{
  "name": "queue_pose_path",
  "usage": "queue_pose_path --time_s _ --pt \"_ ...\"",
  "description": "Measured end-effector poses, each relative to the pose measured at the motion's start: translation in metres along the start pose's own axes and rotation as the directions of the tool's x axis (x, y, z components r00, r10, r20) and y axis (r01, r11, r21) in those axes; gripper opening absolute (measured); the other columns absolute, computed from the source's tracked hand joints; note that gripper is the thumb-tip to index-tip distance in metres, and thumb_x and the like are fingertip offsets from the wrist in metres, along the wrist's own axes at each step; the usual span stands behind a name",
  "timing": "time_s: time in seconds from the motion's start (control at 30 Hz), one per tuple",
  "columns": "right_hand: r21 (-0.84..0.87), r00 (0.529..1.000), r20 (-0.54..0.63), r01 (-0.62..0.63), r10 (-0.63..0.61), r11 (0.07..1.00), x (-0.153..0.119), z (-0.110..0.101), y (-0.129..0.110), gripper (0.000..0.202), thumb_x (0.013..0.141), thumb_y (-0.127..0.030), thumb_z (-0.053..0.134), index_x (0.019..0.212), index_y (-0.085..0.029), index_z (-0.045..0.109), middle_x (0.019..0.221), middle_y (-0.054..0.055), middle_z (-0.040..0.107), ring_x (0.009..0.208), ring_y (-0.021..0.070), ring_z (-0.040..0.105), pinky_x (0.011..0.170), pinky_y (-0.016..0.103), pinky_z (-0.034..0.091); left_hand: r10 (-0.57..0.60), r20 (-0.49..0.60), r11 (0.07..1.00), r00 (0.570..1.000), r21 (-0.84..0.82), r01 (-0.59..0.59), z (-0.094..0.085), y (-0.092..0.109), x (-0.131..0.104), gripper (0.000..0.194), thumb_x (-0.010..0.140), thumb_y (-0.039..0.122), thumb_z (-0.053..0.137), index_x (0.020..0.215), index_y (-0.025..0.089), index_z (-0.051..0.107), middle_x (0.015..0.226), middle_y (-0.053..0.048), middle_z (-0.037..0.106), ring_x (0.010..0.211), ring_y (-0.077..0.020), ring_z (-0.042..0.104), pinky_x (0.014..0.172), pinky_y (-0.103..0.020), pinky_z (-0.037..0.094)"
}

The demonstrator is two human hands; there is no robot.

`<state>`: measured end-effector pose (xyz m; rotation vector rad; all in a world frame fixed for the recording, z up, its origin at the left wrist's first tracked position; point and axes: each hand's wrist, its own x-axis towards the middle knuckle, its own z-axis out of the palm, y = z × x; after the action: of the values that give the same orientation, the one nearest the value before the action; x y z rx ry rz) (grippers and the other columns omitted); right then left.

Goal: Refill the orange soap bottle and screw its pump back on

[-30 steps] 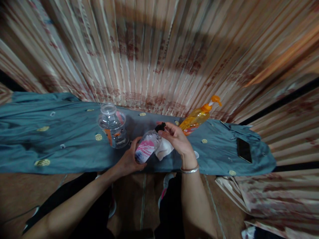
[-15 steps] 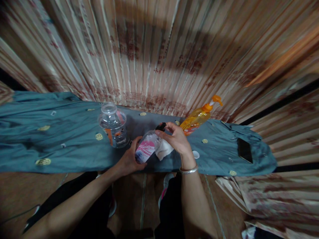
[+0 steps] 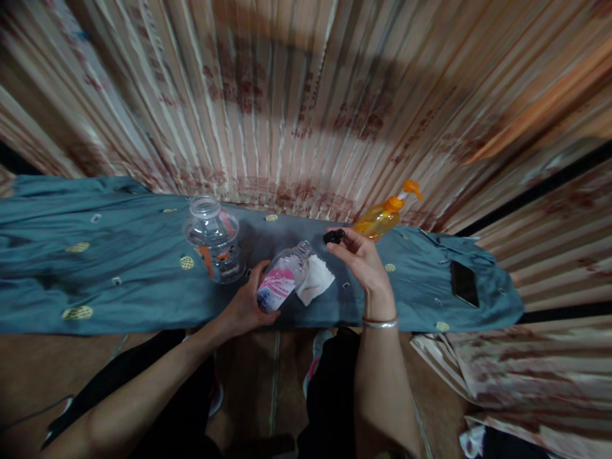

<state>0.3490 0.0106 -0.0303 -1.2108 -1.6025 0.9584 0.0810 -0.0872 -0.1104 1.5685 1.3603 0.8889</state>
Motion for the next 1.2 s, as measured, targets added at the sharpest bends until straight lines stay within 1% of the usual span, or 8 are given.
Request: queue_pose_path --time_s 0.07,0.13,0.37,0.57,0.7,0.87,1.1,1.2 --pt "-0.383 0.996 -0.069 -0.076 0.054 0.921 0.002 -0.017 0.016 0.033 0.083 -0.036 0.079 0.113 -0.024 0.084 0.111 0.007 0.086 0.106 0.0297 0.078 0.097 0.043 0.061 0.004 0.0 1.0 1.0 0.003 -0.004 0.0 0.0 0.0 0.114 0.063 0.025 0.087 0.162 0.018 0.031 0.123 -0.011 0.073 0.106 -0.0323 0.075 0.1 -0.048 0.06" --pt "-0.7 0.979 -0.118 -0.199 0.164 0.685 0.0 -0.03 0.031 0.036 0.084 -0.029 0.074 0.119 -0.023 0.084 0.105 0.009 0.086 0.101 0.0309 0.079 0.09 0.04 0.06 0.003 0.002 1.0 1.0 0.004 -0.003 0.001 0.002 0.0 0.114 0.063 0.025 0.087 0.162 0.018 0.031 0.122 -0.01 0.073 0.104 -0.0313 0.075 0.098 -0.047 0.06" --pt "-0.865 0.933 -0.102 -0.255 0.345 0.432 -0.013 -0.033 0.064 0.03 0.081 -0.012 0.072 0.106 -0.02 0.086 0.101 0.013 0.086 0.099 0.0304 0.08 0.083 0.032 0.056 -0.014 0.017 1.0 1.0 -0.008 0.014 0.003 0.009 0.002 0.113 0.064 0.025 0.084 0.163 0.017 0.03 0.116 -0.009 0.073 0.098 -0.0307 0.075 0.093 -0.046 0.061" --pt "-0.909 0.918 -0.051 -0.206 0.393 0.362 -0.024 -0.029 0.079 0.032 0.083 -0.01 0.073 0.112 -0.021 0.083 0.106 0.01 0.086 0.106 0.0265 0.08 0.089 0.029 0.055 -0.016 0.021 1.0 1.0 -0.012 0.016 0.008 0.01 0.005 0.113 0.064 0.023 0.084 0.163 0.018 0.03 0.114 -0.007 0.073 0.096 -0.0292 0.076 0.091 -0.044 0.062" --pt "-0.909 0.926 -0.041 -0.19 0.376 0.37 -0.03 -0.033 0.074 0.033 0.082 -0.015 0.079 0.114 -0.021 0.081 0.106 0.012 0.086 0.108 0.0302 0.08 0.092 0.034 0.057 -0.015 0.018 1.0 1.0 -0.026 0.016 0.011 0.01 0.006 0.113 0.065 0.024 0.086 0.163 0.021 0.03 0.113 -0.006 0.075 0.097 -0.0292 0.078 0.091 -0.044 0.063" --pt "-0.861 0.963 -0.002 -0.139 0.27 0.489 -0.026 -0.035 0.057 0.039 0.096 -0.021 0.069 0.134 -0.011 0.074 0.137 0.026 0.077 0.125 0.0364 0.075 0.107 0.045 0.054 -0.013 -0.026 1.0 1.0 -0.024 0.012 0.007 0.01 0.012 0.114 0.063 0.023 0.087 0.162 0.019 0.031 0.121 -0.009 0.075 0.103 -0.0317 0.079 0.094 -0.044 0.063" --pt "-0.659 0.947 0.24 -0.001 0.212 0.752 -0.026 0.02 0.049 0.007 0.09 -0.023 0.078 0.096 -0.023 0.08 0.085 0.003 0.083 0.085 0.0226 0.078 0.077 0.029 0.053 -0.002 -0.112 1.0 0.994 -0.003 0.002 -0.006 0.011 0.021 0.11 0.066 0.024 0.084 0.16 0.014 0.028 0.121 -0.012 0.075 0.104 -0.0331 0.079 0.097 -0.047 0.062" --pt "-0.519 0.934 0.319 0.032 0.159 0.854 -0.027 0.042 0.045 0.01 0.093 -0.029 0.074 0.097 -0.022 0.079 0.089 0.004 0.084 0.082 0.0209 0.078 0.074 0.029 0.053 0.006 -0.128 1.0 0.992 -0.006 -0.007 -0.005 0.01 0.021 0.11 0.065 0.024 0.084 0.159 0.013 0.029 0.121 -0.012 0.075 0.106 -0.0334 0.079 0.099 -0.047 0.061"
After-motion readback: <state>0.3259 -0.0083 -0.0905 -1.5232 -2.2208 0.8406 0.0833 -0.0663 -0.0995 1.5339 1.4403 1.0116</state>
